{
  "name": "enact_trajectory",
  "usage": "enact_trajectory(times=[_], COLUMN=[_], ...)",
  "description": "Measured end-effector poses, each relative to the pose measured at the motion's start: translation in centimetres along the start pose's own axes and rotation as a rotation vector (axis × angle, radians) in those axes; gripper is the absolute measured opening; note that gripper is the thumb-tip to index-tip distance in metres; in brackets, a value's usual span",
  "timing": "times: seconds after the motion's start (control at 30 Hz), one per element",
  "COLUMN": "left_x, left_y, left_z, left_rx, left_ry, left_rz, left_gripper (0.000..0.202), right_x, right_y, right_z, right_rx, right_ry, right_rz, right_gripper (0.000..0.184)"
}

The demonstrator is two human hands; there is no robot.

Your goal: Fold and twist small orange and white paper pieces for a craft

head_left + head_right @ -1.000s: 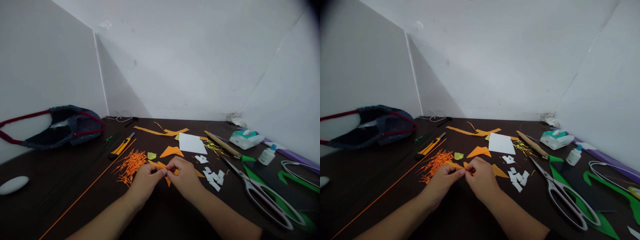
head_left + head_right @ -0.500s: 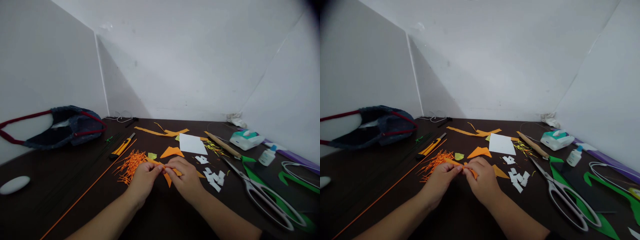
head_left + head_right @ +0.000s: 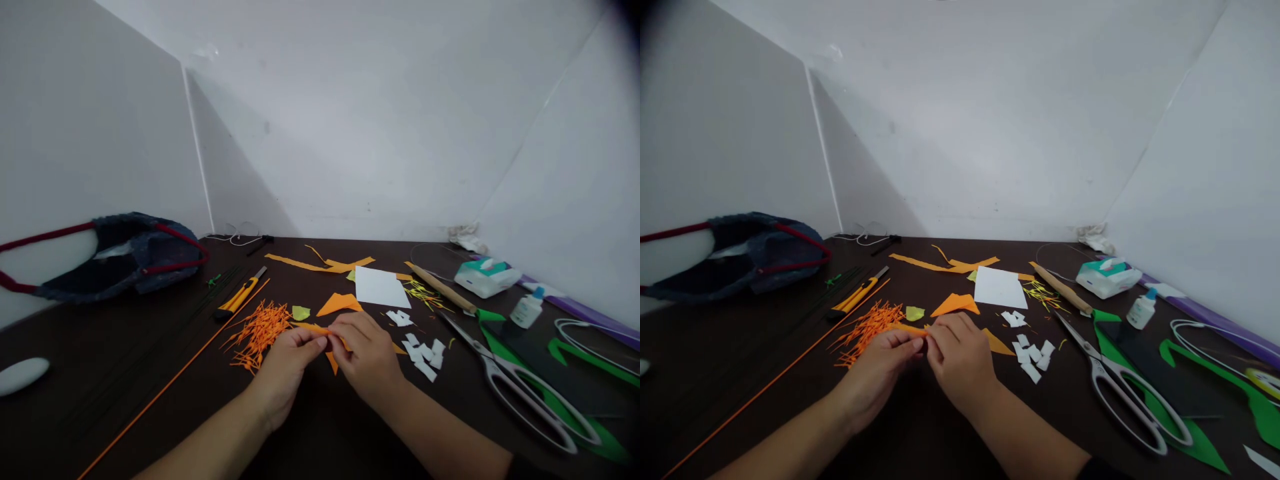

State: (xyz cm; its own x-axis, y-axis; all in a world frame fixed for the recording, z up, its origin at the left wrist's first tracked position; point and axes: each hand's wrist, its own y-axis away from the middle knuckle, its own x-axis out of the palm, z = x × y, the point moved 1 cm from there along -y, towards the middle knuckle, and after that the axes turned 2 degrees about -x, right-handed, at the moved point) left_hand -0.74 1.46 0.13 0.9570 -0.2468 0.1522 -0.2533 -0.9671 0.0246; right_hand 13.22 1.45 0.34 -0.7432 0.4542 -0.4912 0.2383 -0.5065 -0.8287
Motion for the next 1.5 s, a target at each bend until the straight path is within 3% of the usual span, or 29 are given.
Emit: enact_trajectory(times=[0.17, 0.23, 0.37, 0.47, 0.7, 0.9, 1.0, 1.07, 1.17, 1.27, 1.37, 1.5], left_x=[-2.2, -2.8, -2.3, -1.6, -1.3, -0.8, -0.8, -1.1, -1.5, -1.6, -1.6, -1.4], left_y=[-1.2, -1.4, -0.9, -0.4, -0.4, 0.0, 0.1, 0.1, -0.2, -0.4, -0.4, 0.1], left_z=[-0.8, -1.5, -2.1, -2.0, -2.0, -2.5, -2.7, -2.6, -2.1, -1.6, -1.7, -2.3], left_rx=[0.030, 0.054, -0.021, 0.008, 0.052, 0.269, 0.373, 0.326, 0.162, 0.133, 0.276, 0.585], left_ry=[-0.029, -0.038, -0.237, -0.351, -0.446, -0.798, -0.898, -0.810, -0.615, -0.597, -0.795, -1.104], left_rz=[-0.321, -0.266, 0.117, 0.215, 0.159, 0.037, 0.030, 0.097, 0.217, 0.229, 0.154, 0.073], left_gripper=[0.015, 0.020, 0.020, 0.022, 0.018, 0.014, 0.015, 0.016, 0.021, 0.021, 0.020, 0.019], right_x=[-0.2, -0.2, -0.3, -0.5, -0.8, -0.9, -1.0, -1.1, -1.3, -1.3, -1.0, -0.7], right_y=[-0.2, -0.3, -0.4, -0.6, -0.7, -0.5, -0.5, -0.5, -0.6, -0.6, -0.5, -0.4], right_z=[-0.5, -0.8, -0.9, -0.8, -1.2, -1.7, -1.6, -1.5, -1.3, -1.1, -1.2, -1.3], right_rx=[0.086, 0.070, 0.059, 0.091, 0.145, 0.269, 0.285, 0.229, 0.036, -0.082, 0.024, 0.347], right_ry=[-0.105, -0.165, -0.265, -0.299, -0.354, -0.404, -0.413, -0.396, -0.322, -0.264, -0.311, -0.444], right_rz=[0.120, 0.183, 0.268, 0.307, 0.273, 0.289, 0.299, 0.278, 0.251, 0.264, 0.264, 0.302], right_gripper=[0.013, 0.013, 0.014, 0.012, 0.011, 0.007, 0.005, 0.007, 0.014, 0.019, 0.013, 0.005])
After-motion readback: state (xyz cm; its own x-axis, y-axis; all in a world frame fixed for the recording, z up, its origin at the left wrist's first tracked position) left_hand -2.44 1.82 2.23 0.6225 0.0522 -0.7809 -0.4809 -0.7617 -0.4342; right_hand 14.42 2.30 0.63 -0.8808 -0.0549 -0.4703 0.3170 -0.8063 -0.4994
